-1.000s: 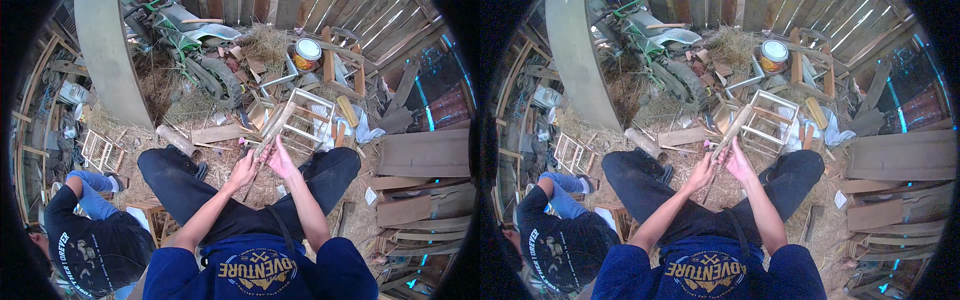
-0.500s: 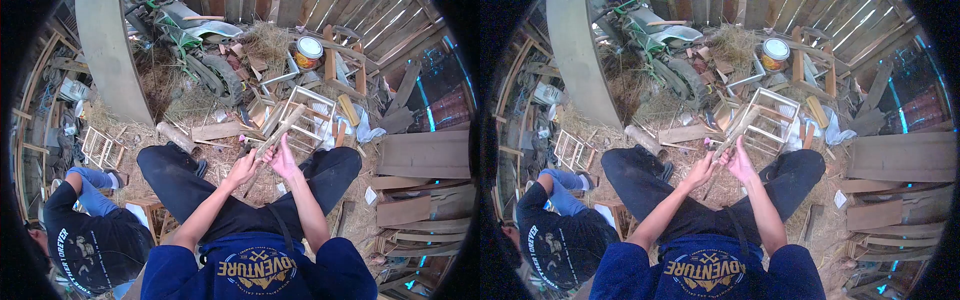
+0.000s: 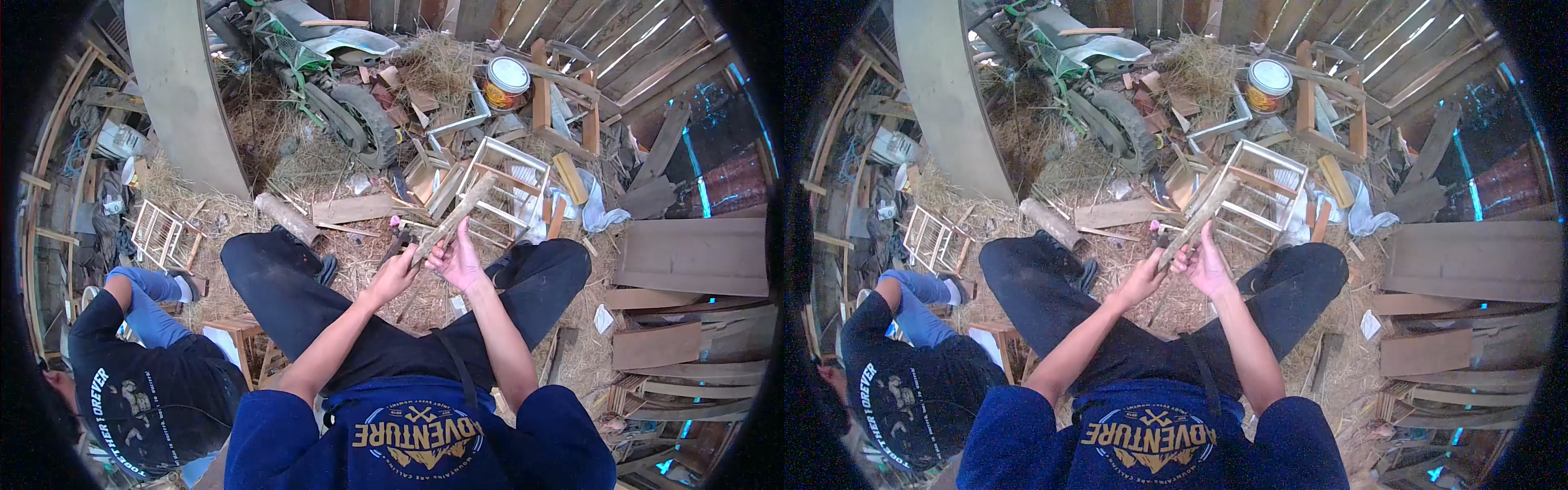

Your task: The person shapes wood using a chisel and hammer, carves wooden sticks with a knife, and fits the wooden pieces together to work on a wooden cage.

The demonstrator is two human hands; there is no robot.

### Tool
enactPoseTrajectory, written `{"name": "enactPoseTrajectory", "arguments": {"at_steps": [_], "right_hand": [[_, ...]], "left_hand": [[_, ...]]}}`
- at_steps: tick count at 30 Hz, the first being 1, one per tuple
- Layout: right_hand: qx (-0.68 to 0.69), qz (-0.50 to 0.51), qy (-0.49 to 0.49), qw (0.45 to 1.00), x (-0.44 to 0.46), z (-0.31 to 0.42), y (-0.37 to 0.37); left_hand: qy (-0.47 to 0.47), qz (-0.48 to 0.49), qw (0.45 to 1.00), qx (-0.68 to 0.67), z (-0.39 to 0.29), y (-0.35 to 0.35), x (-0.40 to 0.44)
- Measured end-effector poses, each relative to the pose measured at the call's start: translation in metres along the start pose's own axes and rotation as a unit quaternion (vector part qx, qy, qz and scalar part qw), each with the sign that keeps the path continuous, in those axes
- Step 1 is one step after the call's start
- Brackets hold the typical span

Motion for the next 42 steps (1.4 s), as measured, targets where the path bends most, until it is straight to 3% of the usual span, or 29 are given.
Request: {"name": "enactPoseTrajectory", "arguments": {"at_steps": [9, 12, 27, 42], "right_hand": [[-0.015, -0.008, -0.006, 1.000, 0.005, -0.004, 0.003], [0.036, 0.008, 0.012, 0.999, -0.002, -0.003, 0.010], [-0.027, 0.025, -0.017, 0.999, 0.005, -0.010, 0.012], [-0.064, 0.041, -0.007, 0.997, 0.002, -0.014, 0.008]], "left_hand": [[-0.045, -0.026, 0.999, -0.008, 0.003, 0.002, 0.000], [-0.044, -0.029, 0.998, 0.023, 0.006, -0.001, 0.000], [-0.095, -0.023, 0.994, 0.044, 0.003, -0.001, -0.004], [-0.053, 0.006, 0.997, 0.054, 0.001, -0.016, 0.001]]}}
Point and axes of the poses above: each hand's wrist, its own x-axis towards the middle knuckle, its own y-axis out of the palm, z = x × y, the point moved 2 cm from there along x, towards the middle knuckle, and after that the axes turned 8 degrees about -z, right-handed, at the moved point
